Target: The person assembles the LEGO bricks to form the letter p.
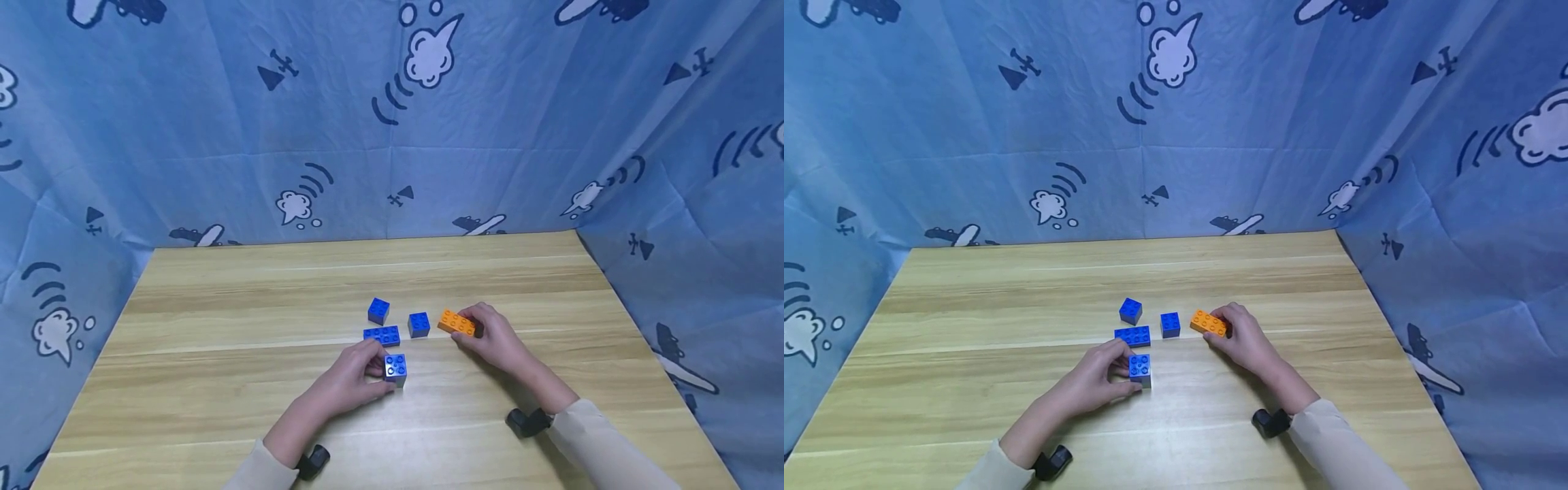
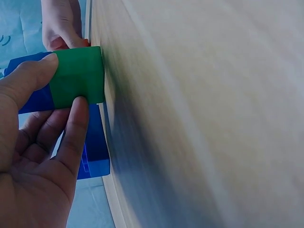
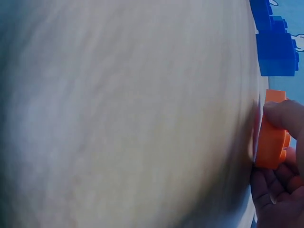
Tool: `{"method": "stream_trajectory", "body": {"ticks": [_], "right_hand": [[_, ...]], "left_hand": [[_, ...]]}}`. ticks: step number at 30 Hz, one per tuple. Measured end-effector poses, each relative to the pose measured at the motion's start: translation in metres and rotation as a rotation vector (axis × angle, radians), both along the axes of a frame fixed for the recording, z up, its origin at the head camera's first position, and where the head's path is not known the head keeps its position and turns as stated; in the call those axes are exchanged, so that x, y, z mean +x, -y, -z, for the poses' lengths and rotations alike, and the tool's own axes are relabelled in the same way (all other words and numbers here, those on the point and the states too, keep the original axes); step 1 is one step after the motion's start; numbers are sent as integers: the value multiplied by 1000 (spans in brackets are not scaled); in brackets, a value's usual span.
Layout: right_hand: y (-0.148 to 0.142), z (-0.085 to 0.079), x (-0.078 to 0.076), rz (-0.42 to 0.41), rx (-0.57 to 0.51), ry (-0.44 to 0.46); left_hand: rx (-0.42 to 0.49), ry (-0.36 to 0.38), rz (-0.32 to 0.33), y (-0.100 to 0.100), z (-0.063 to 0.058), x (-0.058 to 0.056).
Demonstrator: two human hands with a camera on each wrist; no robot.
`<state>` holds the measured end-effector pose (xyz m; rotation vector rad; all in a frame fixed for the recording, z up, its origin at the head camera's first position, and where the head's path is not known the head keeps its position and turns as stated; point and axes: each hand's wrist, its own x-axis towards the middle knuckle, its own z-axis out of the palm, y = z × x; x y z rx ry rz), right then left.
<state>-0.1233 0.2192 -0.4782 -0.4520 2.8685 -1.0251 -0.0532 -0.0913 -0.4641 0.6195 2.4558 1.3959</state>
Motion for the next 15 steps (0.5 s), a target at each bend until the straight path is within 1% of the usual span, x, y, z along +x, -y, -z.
{"method": "stream_trajectory", "body": {"ticks": [6,9,12,15], "right_hand": [[0,-6,3,-12,36,23],[2,-10,5,-14,47,16],[4,-15,8,-13,27,0],[6,-20,11,-25,-19,-37]], "left_hand": [[-4,-12,-3,1,1,0],[1,-9,-1,1,2,-1],[9,-11,2,1,2,-1],[12,-12,3,1,2,-1]]}}
